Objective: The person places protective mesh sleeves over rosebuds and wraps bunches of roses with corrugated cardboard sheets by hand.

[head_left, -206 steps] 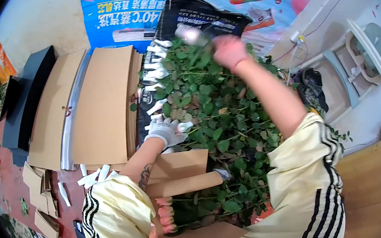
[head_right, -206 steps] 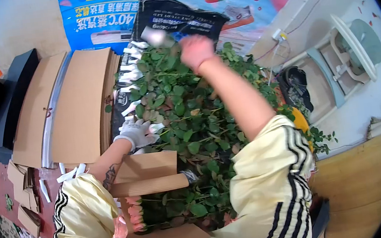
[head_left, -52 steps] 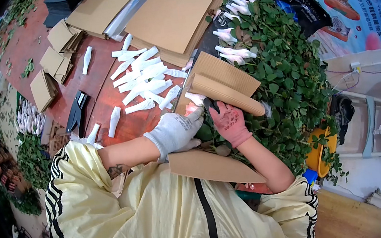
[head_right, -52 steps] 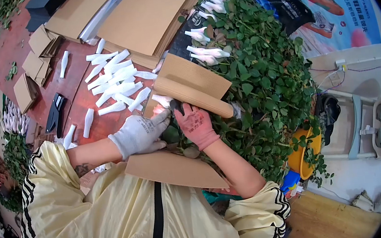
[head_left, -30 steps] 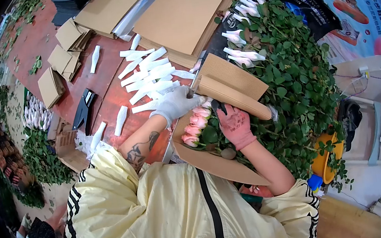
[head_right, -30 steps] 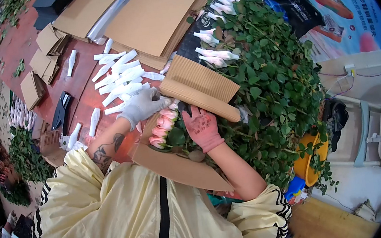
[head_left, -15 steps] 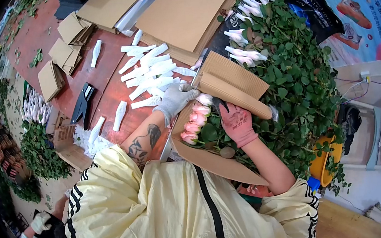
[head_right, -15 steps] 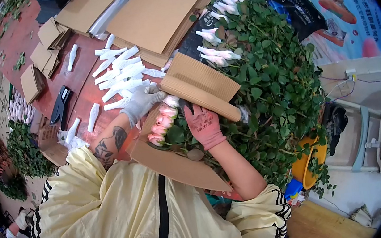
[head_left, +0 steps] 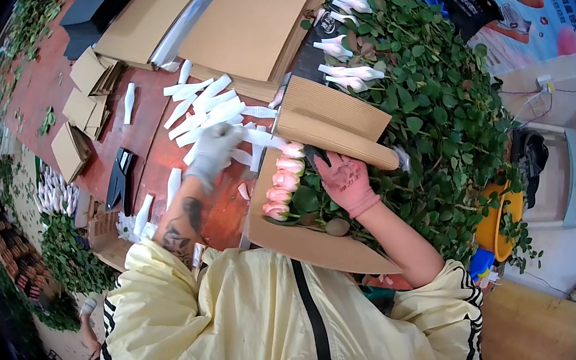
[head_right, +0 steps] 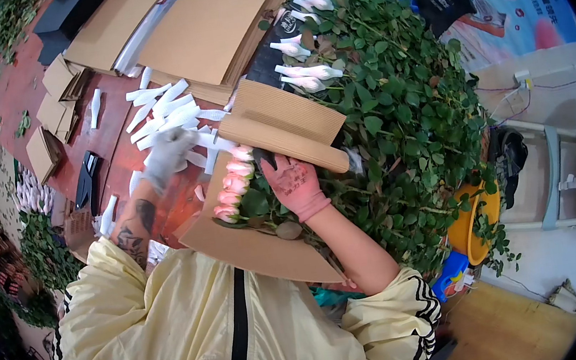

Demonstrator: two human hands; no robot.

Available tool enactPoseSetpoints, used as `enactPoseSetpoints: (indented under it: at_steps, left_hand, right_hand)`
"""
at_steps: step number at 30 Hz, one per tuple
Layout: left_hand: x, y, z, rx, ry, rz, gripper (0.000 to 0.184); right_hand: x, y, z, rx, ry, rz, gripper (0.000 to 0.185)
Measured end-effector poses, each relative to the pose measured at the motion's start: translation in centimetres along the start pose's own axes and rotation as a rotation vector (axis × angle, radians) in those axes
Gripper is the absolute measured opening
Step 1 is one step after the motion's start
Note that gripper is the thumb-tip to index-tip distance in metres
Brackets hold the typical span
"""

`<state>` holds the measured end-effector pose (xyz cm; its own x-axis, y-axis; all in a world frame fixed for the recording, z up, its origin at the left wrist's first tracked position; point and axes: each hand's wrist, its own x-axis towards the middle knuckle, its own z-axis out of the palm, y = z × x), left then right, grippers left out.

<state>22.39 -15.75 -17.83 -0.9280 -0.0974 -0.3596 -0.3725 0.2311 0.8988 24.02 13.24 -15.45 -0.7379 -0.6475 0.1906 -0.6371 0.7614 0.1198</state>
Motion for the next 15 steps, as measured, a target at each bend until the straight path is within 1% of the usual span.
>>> enactPoseSetpoints:
  at_steps: [1, 2, 3, 4, 5, 6, 7, 8, 9, 10, 11, 12, 13, 14, 15]
  left_hand:
    - [0.7, -0.3, -2.1, 0.076, 0.048, -0.061, 0.032]
    - [0.1, 0.5, -3.5, 0.267, 0.089, 0.015, 0.032]
    - [-0.6, 1.6, -4.6, 0.457, 0.132, 0.093, 0.032]
    - [-1.8, 2.5, -4.7, 0.650, 0.260, 0.276, 0.032]
    - [-3.1, 3.7, -4.8, 0.677, 0.161, 0.316, 0.031]
    - [-4.7, 6.1, -4.3, 0.702, 0.066, 0.358, 0.030]
    - [-6.0, 7.7, -2.9, 0.541, -0.081, 0.447, 0.027]
    - [-6.4, 7.8, -1.9, 0.537, -0.257, 0.657, 0.024]
    - [-6.5, 7.6, -0.5, 0.419, -0.389, 0.767, 0.026]
    - [-6.8, 8.6, 0.6, 0.470, -0.518, 0.751, 0.034]
    - [-6.4, 7.8, 1.4, 0.466, -0.514, 0.754, 0.034]
    - [-5.8, 6.2, 2.7, 0.628, -0.545, 0.802, 0.038]
    - [-5.6, 6.0, 3.4, 0.790, -0.575, 0.845, 0.042]
    - [-5.9, 5.9, 3.7, 0.874, -0.609, 0.760, 0.047]
    - [-6.3, 6.7, 3.8, 0.873, -0.609, 0.760, 0.047]
  right_hand:
    - [0.0, 0.1, -0.3, -0.040, 0.025, -0.061, 0.026]
    - [-0.1, 0.0, -0.5, -0.036, 0.023, -0.051, 0.026]
    - [0.1, -0.1, -0.8, -0.016, -0.127, -0.015, 0.031]
    - [0.2, -0.3, -1.1, 0.008, -0.279, 0.019, 0.039]
    - [0.4, -0.4, -1.3, 0.018, -0.282, 0.024, 0.039]
    - [0.7, -0.4, -1.6, 0.045, -0.340, 0.059, 0.041]
    - [1.0, -0.4, -1.7, 0.068, -0.399, 0.090, 0.044]
    - [1.1, -0.4, -1.8, 0.068, -0.402, 0.085, 0.044]
    - [1.2, -0.4, -1.9, 0.123, -0.414, 0.114, 0.045]
    - [1.2, -0.4, -2.0, 0.176, -0.425, 0.144, 0.046]
    - [1.4, -0.4, -2.5, 0.171, -0.426, 0.142, 0.046]
    - [1.5, -0.5, -3.3, 0.083, -0.459, 0.075, 0.048]
    - [1.6, -0.4, -3.7, -0.003, -0.494, 0.010, 0.051]
    - [1.5, -0.4, -3.4, -0.006, -0.495, 0.010, 0.051]
    - [1.2, -0.4, -2.6, 0.086, -0.446, 0.093, 0.047]
